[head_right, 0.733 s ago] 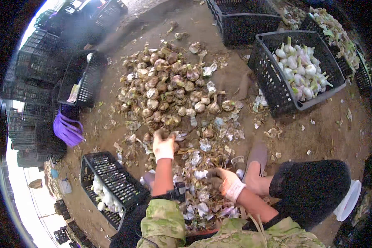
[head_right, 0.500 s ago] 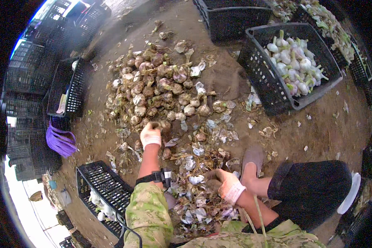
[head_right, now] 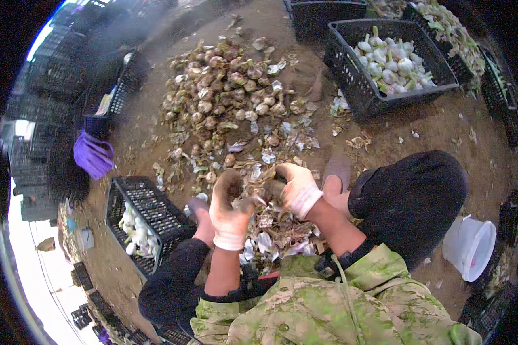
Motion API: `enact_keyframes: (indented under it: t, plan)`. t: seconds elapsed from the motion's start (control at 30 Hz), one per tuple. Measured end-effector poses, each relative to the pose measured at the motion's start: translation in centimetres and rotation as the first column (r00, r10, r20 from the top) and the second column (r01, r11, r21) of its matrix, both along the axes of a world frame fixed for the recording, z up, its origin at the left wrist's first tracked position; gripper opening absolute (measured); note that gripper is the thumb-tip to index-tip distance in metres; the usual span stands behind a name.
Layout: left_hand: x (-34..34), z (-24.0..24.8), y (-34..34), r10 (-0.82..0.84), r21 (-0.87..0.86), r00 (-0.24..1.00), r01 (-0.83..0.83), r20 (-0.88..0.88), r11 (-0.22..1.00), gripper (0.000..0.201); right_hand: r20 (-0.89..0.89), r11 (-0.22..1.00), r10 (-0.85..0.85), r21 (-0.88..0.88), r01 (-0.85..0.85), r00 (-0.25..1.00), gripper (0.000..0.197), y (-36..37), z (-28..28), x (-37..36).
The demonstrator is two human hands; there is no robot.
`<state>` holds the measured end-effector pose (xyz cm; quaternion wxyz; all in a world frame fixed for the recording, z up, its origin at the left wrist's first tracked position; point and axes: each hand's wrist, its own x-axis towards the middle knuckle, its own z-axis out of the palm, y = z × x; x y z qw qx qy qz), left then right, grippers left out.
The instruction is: Peeling and cleaning garlic bulbs in an agricultural processing facility.
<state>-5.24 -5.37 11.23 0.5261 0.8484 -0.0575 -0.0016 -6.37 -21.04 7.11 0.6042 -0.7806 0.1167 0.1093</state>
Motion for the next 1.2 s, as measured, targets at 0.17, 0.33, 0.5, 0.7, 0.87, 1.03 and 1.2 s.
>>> enact_keyframes:
  t: [0.17, 0.33, 0.5, 0.7, 0.87, 1.03, 1.2]
  plan:
    - [-4.0, 1.4, 0.7, -0.093, 0.188, 0.991, 0.074, 0.095, 0.979, 0.073, -0.126, 0.732, 0.056, 0.679, 0.045, 0.990, 0.029, 0.9, 2.7, -2.1]
    - [-4.9, 1.3, 0.4, -0.114, 0.317, 0.951, 0.018, 0.288, 0.948, 0.063, -0.109, 0.798, 0.015, 0.601, 0.054, 0.994, 0.021, 1.7, 3.2, -2.8]
    - [-4.5, 1.9, 1.3, -0.106, 0.337, 0.929, -0.020, 0.354, 0.941, 0.054, -0.130, 0.628, 0.070, 0.776, 0.057, 0.989, 0.026, 1.8, 2.4, -2.5]
    - [-4.7, 0.9, 2.4, -0.079, -0.233, 0.974, 0.028, -0.212, 0.972, 0.051, 0.055, 0.803, 0.275, 0.535, -0.261, 0.960, 0.037, 1.2, 3.7, -2.4]
    - [-5.8, -0.2, 2.1, -0.243, -0.854, 0.905, -0.202, -0.350, 0.480, 0.046, -0.083, 0.690, 0.131, 0.723, -0.031, 0.988, 0.018, 2.1, 4.2, -2.7]
    - [-5.5, -0.5, 1.5, -0.018, -0.516, 0.985, -0.075, -0.173, 0.853, 0.049, -0.365, 0.678, 0.136, 0.712, 0.182, 0.921, 0.018, 1.2, 2.7, -3.7]
    - [-4.4, 0.1, 1.6, -0.143, -0.018, 0.925, 0.159, 0.352, 0.987, 0.058, -0.177, 0.709, 0.132, 0.705, 0.032, 0.975, 0.025, 0.9, 0.6, -4.3]
